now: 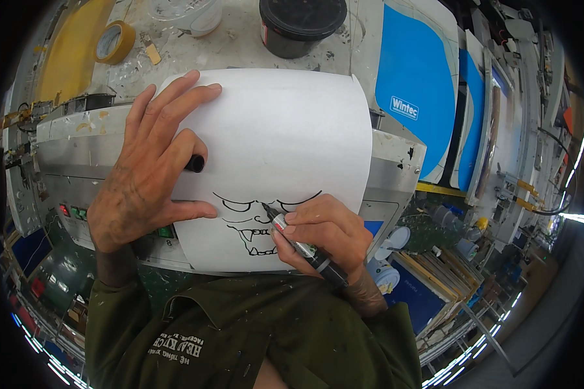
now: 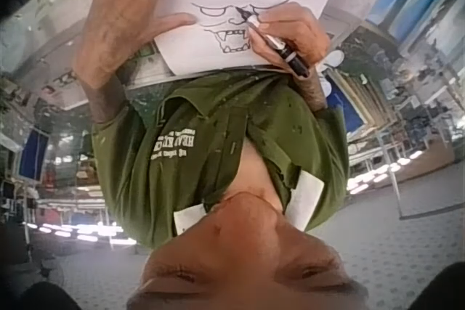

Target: Drawing a graphic design on paper using a marker.

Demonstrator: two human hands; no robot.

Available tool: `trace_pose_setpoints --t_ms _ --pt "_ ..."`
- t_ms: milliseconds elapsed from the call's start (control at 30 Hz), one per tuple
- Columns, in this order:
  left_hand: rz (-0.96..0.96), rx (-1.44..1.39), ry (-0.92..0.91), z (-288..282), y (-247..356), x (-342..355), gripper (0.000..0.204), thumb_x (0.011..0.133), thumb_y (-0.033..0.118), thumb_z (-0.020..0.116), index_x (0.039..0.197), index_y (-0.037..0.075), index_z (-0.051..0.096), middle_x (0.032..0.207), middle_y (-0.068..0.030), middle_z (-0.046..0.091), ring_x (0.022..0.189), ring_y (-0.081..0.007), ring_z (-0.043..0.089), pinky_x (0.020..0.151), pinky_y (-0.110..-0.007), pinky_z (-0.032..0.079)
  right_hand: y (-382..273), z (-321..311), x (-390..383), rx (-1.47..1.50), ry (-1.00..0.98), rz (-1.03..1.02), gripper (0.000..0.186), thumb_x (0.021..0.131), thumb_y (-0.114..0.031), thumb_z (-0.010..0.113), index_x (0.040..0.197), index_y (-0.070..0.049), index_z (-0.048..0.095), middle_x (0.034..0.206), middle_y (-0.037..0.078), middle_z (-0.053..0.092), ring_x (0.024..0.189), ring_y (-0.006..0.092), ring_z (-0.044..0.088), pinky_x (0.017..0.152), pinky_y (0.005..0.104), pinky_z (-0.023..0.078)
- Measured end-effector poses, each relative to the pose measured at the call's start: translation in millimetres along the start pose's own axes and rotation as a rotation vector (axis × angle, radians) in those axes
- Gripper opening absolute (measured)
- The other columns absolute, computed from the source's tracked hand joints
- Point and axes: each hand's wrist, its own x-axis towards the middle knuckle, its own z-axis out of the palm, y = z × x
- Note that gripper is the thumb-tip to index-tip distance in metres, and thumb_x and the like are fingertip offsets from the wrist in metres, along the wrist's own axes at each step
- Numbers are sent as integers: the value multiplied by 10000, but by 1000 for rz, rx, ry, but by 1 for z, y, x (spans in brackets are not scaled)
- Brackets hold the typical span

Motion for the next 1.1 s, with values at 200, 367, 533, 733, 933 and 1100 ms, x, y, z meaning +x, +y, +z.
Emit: trace_pose_setpoints --t_ms 200,367,533,733,933,1100 --pt "-5 9 0 0 1 -1 724 569 329 1040 1051 122 541 1749 -150 412 1692 -438 270 1357 -706 209 1 -2 0 39 23 -7 376 734 67 928 989 -47 676 1002 150 708 789 246 753 651 360 624" --pt "2 11 -1 0 0 -1 718 582 345 1035 1052 121 541 1747 -152 414 1691 -438 273 1355 -707 209 3 -2 -8 58 88 20 367 742 58 908 982 -47 651 987 154 684 749 228 712 626 352 595" --pt "3 14 -3 -1 0 0 722 577 351 1039 1050 123 543 1747 -152 414 1693 -436 271 1359 -708 202 0 -1 -8 30 83 23 358 745 59 898 974 -46 643 981 155 673 737 222 695 614 343 570" --pt "8 22 1 -1 0 0 731 578 350 1045 1056 125 540 1750 -148 410 1693 -433 270 1362 -709 201 0 -1 -7 10 92 29 362 738 69 891 980 -43 647 975 150 668 742 219 691 614 348 561" --pt "8 19 -1 -1 -1 -1 756 562 340 1052 1066 135 527 1752 -147 408 1691 -437 273 1363 -711 202 -1 1 -6 -11 92 45 356 746 59 892 983 -50 650 974 141 669 740 218 691 614 348 564" --pt "4 24 -6 0 -1 -1 764 559 337 1054 1070 138 523 1751 -147 409 1692 -436 273 1364 -710 206 -2 0 -5 -11 63 32 363 740 45 911 974 -59 654 961 130 676 735 226 708 594 340 564"
